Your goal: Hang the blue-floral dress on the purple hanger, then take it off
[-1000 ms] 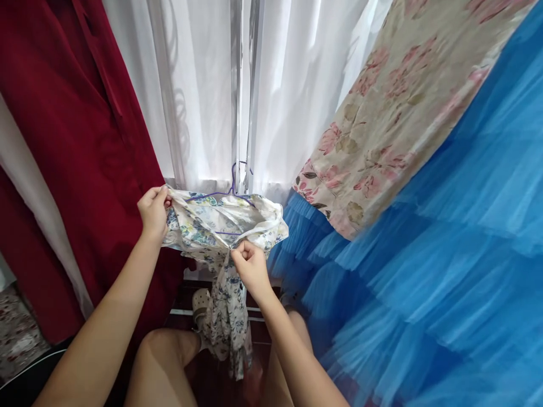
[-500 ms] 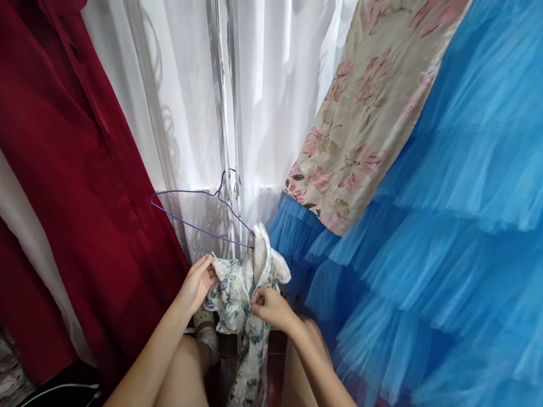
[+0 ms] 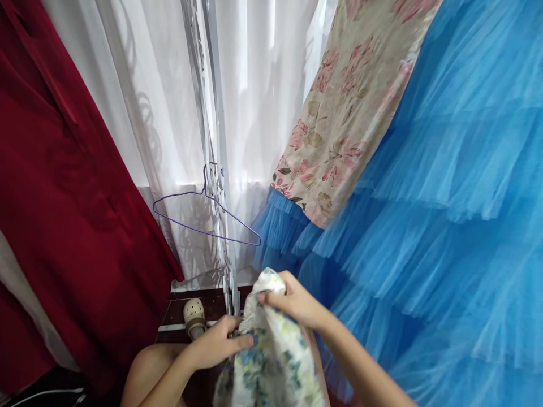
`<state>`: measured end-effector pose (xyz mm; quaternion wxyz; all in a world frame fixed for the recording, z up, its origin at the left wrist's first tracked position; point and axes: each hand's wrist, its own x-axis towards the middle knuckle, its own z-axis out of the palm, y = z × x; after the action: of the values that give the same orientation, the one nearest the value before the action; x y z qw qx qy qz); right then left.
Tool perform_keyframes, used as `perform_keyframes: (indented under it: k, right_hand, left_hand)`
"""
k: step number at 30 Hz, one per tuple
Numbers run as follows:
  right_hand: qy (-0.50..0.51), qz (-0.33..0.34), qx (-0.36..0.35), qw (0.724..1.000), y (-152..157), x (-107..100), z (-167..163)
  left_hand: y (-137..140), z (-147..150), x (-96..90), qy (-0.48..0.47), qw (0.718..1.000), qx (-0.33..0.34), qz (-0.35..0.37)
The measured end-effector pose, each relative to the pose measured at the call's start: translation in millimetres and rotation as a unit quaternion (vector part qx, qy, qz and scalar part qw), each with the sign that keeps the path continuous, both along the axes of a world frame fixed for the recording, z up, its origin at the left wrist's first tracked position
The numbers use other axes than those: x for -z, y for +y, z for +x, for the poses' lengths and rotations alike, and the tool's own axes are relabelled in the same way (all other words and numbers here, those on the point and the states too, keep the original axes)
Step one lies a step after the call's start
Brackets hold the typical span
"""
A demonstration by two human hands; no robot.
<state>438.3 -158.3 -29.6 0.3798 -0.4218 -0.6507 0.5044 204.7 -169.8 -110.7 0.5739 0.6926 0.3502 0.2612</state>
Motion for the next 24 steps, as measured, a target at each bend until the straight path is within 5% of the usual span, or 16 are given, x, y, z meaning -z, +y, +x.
perform_keyframes:
  k: [4, 7, 11, 15, 19, 24]
  right_hand:
    - [0.012, 0.099, 0.067, 0.993, 61.8, -40.7, 37.5]
    - [0.072, 0.122, 0.105, 0.984, 118.0, -69.8, 27.9]
    - [0.096, 0.09, 0.054, 0.99, 167.3, -86.8, -23.9]
    - [0.102, 0.042, -0.022, 0.994, 175.5, -82.6, -65.6]
    - [0.124, 0.047, -0.034, 0.991, 169.6, -78.5, -72.7]
    - [0.097, 0.047, -0.031, 0.994, 163.6, -94.8, -63.0]
  left_hand:
    - [10.8, -23.5, 9.6, 0.063, 0.983, -0.139, 0.099]
    - [27.7, -57.3, -15.7, 0.035, 0.965, -0.202, 0.165]
    - [44.4, -109.0, -63.4, 0.04, 0.939, -0.253, 0.228]
    - [67.3, -165.5, -86.9, 0.081, 0.912, -0.29, 0.279]
    - [108.0, -215.8, -96.3, 0.069, 0.895, -0.378, 0.229]
    - [176.3, -230.7, -140.9, 0.026, 0.89, -0.415, 0.188]
